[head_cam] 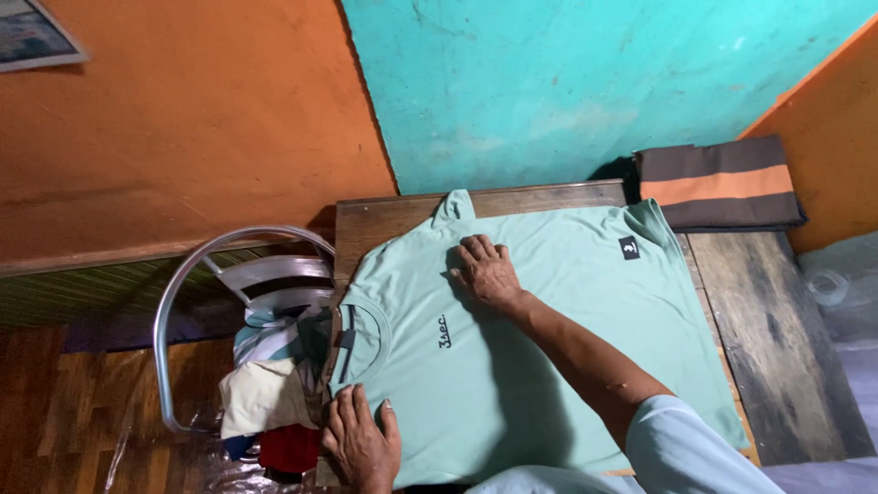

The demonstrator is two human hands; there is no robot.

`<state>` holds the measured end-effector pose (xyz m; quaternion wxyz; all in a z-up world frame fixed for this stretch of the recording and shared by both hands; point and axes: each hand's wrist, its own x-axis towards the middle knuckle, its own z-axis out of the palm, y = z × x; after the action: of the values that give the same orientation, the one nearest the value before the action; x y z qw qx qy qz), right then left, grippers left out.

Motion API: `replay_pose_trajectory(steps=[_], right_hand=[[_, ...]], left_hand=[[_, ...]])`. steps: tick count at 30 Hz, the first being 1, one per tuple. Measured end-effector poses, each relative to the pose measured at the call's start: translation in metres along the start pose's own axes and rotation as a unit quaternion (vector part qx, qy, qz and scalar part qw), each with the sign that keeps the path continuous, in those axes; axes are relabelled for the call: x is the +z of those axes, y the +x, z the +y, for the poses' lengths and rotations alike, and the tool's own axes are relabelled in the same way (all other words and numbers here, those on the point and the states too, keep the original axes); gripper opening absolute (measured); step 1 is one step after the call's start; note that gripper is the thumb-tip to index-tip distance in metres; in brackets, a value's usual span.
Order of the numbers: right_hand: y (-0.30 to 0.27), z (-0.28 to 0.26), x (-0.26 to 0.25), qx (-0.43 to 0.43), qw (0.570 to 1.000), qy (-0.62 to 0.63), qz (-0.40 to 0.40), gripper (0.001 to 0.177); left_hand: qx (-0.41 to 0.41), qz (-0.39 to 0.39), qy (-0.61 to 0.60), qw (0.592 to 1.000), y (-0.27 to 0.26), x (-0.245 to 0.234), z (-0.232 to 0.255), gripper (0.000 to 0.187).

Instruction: Folding a light green t-shirt on a wooden table

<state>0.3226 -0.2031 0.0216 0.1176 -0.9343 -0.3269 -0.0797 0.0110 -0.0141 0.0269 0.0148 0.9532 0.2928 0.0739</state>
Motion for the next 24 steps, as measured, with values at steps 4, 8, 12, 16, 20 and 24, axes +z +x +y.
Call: replay_pose_trajectory(steps=[4, 8, 12, 16, 20, 24], right_hand=[[0.046, 0.016, 0.026, 0.032, 0.995, 0.006, 0.090, 0.039], [0.104, 0.035, 0.014, 0.008, 0.991, -0.135, -0.021, 0.059], [0.129, 0.055, 0.016, -0.033, 0.963, -0.199, -0.177, 0.042], [0.125, 0.059, 0.022, -0.080, 0.977, -0.195, -0.013, 0.026], [0.074, 0.016, -0.050, -0.073, 0.968, 0.057, 0.234, 0.019], [0.003, 0.035, -0.034, 0.013, 0.990, 0.065, 0.128, 0.014]], left_hand=[[-0.018, -0.019, -0.017, 1.000, 0.001, -0.002, 0.001, 0.053], [-0.005, 0.022, -0.017, 1.000, 0.000, -0.003, 0.001, 0.052], [-0.006, 0.027, -0.032, 0.999, -0.001, 0.011, -0.002, 0.057], [-0.019, -0.005, -0.041, 0.999, -0.002, 0.004, -0.002, 0.055], [-0.009, 0.026, -0.045, 0.999, 0.000, -0.002, 0.000, 0.048], [-0.029, 0.005, -0.060, 0.998, -0.003, 0.007, -0.002, 0.048]])
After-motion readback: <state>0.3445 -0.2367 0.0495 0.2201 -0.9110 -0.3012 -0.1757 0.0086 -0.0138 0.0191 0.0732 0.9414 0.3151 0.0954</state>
